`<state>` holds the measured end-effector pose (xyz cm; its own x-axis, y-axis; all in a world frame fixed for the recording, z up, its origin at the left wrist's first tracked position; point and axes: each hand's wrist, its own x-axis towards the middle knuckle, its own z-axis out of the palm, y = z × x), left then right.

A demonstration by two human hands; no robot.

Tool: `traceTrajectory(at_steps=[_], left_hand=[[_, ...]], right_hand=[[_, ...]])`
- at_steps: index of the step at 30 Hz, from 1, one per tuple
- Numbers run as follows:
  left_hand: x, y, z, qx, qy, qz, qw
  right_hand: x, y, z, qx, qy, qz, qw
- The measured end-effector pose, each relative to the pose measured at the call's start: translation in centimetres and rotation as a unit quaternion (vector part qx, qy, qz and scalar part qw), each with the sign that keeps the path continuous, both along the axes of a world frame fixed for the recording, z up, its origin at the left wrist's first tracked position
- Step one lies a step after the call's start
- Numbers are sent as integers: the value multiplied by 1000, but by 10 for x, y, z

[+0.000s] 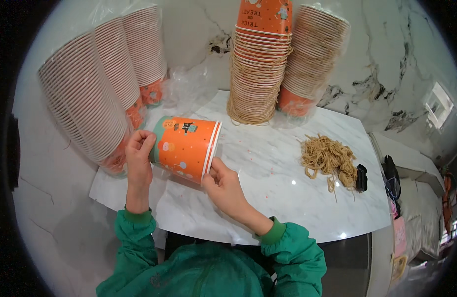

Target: Tying strings onto paper buckets to create handles.

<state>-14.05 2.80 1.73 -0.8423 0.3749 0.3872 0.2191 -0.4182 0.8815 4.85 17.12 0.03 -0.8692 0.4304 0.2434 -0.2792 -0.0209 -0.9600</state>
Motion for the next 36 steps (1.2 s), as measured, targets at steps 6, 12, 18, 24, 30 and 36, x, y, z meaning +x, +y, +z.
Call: traceTrajectory(at_steps=[6,12,18,24,30,36], left_hand=[[4,-6,-9,19,-21,3,1000],[3,-8,-13,64,-47,11,997],[3,-13,-7,99,-77,8,992],[-12,-35,-9,133,-107,32,985],[-20,-71,-10,175,-130,-5,976],[-16,-74,-40,277,-305,-158,897]], right_hand=[[-2,-6,-1,75,-5,-62,995],[-2,6,8,147,-24,-108,983],[7,27,4,125,-2,-145,982],[34,58,15,65,-1,-149,987],[56,119,11,-100,-37,-178,978],[8,100,8,-193,-35,-79,977]])
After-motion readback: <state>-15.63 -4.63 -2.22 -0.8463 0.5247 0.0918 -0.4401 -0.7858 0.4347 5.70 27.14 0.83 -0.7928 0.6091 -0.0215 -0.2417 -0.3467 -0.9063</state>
